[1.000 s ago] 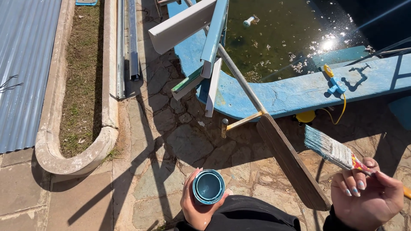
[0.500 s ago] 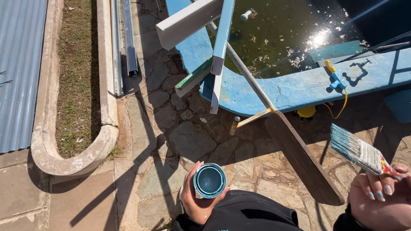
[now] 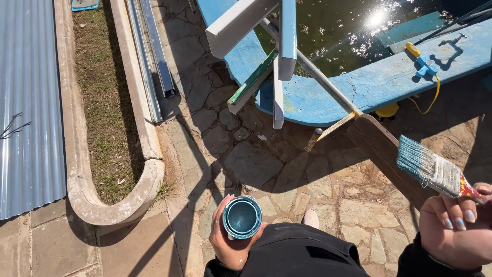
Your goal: Painting metal or plastic profiles with blue paint using a brush
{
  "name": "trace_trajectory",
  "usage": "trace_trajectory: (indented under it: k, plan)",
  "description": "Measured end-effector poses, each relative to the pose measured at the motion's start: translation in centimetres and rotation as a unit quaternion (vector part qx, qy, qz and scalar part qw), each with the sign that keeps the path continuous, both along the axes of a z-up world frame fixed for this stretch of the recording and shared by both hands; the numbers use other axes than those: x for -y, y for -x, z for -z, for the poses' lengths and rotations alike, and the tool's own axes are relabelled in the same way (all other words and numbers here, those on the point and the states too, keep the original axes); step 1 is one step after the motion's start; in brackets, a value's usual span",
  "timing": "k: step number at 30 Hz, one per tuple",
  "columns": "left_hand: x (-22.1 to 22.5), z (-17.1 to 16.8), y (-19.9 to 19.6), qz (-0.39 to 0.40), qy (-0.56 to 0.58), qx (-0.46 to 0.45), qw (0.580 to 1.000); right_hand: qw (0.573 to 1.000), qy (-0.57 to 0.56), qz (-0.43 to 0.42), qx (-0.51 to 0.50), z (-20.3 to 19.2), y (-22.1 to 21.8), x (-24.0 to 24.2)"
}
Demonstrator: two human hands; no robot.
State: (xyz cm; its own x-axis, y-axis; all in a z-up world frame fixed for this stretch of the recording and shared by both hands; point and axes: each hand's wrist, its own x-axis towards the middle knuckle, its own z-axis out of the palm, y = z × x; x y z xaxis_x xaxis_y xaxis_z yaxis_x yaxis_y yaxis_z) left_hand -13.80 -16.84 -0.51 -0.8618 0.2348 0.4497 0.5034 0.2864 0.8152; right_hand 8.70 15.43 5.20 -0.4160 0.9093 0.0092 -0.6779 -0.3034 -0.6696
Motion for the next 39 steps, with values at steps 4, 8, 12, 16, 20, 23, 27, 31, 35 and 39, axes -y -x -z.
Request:
trace_trajectory:
  k: [4, 8, 12, 16, 20, 23, 27, 31, 35, 39]
  plan:
    - [1.4, 0.6, 1.8, 0.027, 0.024, 0.004, 0.999, 0.999, 0.015, 0.032, -0.009, 1.4, -1.5, 2.8]
    - [2.2, 1.4, 3.0, 0.067, 0.018, 0.004, 0.998, 0.998, -0.002, 0.059, -0.034, 3.9, -3.8, 5.3]
    - [2.8, 1.5, 3.3, 0.093, 0.031, 0.007, 0.995, 0.994, -0.028, 0.099, -0.021, 3.4, -4.5, 7.9]
    - [3.2, 1.4, 3.5, 0.110, 0.023, 0.008, 0.994, 0.989, 0.013, 0.144, 0.003, 4.8, -6.5, 8.3]
    - [3.6, 1.2, 3.9, 0.106, 0.030, 0.006, 0.994, 0.988, -0.018, 0.154, 0.021, 1.4, -4.3, 9.7]
    - [3.8, 1.3, 4.1, 0.109, 0.029, 0.007, 0.994, 0.990, -0.022, 0.141, 0.010, 0.3, -3.5, 10.0]
    - [4.4, 1.5, 4.2, 0.111, 0.016, 0.003, 0.994, 0.991, -0.041, 0.123, 0.032, -1.0, -2.4, 10.7]
    - [4.8, 1.6, 4.2, 0.102, 0.009, 0.003, 0.995, 0.993, -0.059, 0.094, 0.038, -2.6, -0.9, 11.1]
    - [5.2, 1.6, 4.1, 0.098, 0.001, 0.011, 0.995, 0.994, -0.042, 0.094, 0.036, -2.7, -0.7, 11.0]
    - [5.4, 1.5, 4.1, 0.104, -0.009, 0.004, 0.995, 0.996, -0.065, 0.066, 0.015, -2.1, -1.1, 10.9]
